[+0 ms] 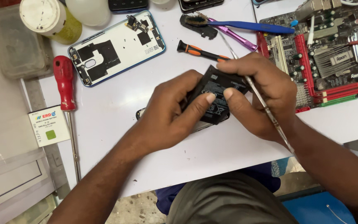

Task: The person pries the old battery out of a disassembled smartphone using a metal pry tool, then scrapes old adhesive residue from the phone frame with a blue plastic pry tool and a brush, and finally presses a new battery into the frame by hand.

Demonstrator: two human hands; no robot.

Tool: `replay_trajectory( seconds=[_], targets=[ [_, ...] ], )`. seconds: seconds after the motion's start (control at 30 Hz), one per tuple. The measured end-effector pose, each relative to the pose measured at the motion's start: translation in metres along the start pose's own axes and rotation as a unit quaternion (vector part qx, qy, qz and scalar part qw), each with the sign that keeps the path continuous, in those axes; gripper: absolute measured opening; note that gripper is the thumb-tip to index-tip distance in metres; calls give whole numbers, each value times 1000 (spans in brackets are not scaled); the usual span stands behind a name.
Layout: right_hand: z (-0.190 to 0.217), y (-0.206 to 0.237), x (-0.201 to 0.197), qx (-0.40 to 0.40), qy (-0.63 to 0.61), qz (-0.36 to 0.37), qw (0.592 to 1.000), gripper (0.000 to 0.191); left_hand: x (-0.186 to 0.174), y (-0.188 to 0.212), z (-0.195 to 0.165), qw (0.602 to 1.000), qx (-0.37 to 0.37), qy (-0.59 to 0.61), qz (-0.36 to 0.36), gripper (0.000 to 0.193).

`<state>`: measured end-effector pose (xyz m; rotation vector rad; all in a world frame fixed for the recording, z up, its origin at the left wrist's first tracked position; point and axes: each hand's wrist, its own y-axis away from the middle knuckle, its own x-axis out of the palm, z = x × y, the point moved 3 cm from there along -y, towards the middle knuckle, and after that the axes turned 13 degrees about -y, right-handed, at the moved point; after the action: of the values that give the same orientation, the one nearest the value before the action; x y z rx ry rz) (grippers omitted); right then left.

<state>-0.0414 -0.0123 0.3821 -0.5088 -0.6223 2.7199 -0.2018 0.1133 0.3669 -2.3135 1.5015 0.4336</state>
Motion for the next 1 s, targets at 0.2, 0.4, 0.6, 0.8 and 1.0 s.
replay_trajectory(
  seconds=[0.2,0.4,0.6,0.8,1.0],
  targets=[
    [43,-13,-44,99,-188,-119,970,37,-7,-21,-61,998,-15,59,-19,24],
    [-4,-7,-71,54,-149,-89,983,24,16,-52,-32,991,15,130,-33,25],
    [60,-18,-61,86,-169,-109,976,19,-5,-28,-80,997,-8,70,-41,23],
    [135,-55,-59,55,-170,-74,981,16,-72,-16,-148,997,-6,73,-30,21],
    [132,-58,-97,84,-169,-83,979,24,-54,-49,-167,992,33,101,-65,31]
  ],
)
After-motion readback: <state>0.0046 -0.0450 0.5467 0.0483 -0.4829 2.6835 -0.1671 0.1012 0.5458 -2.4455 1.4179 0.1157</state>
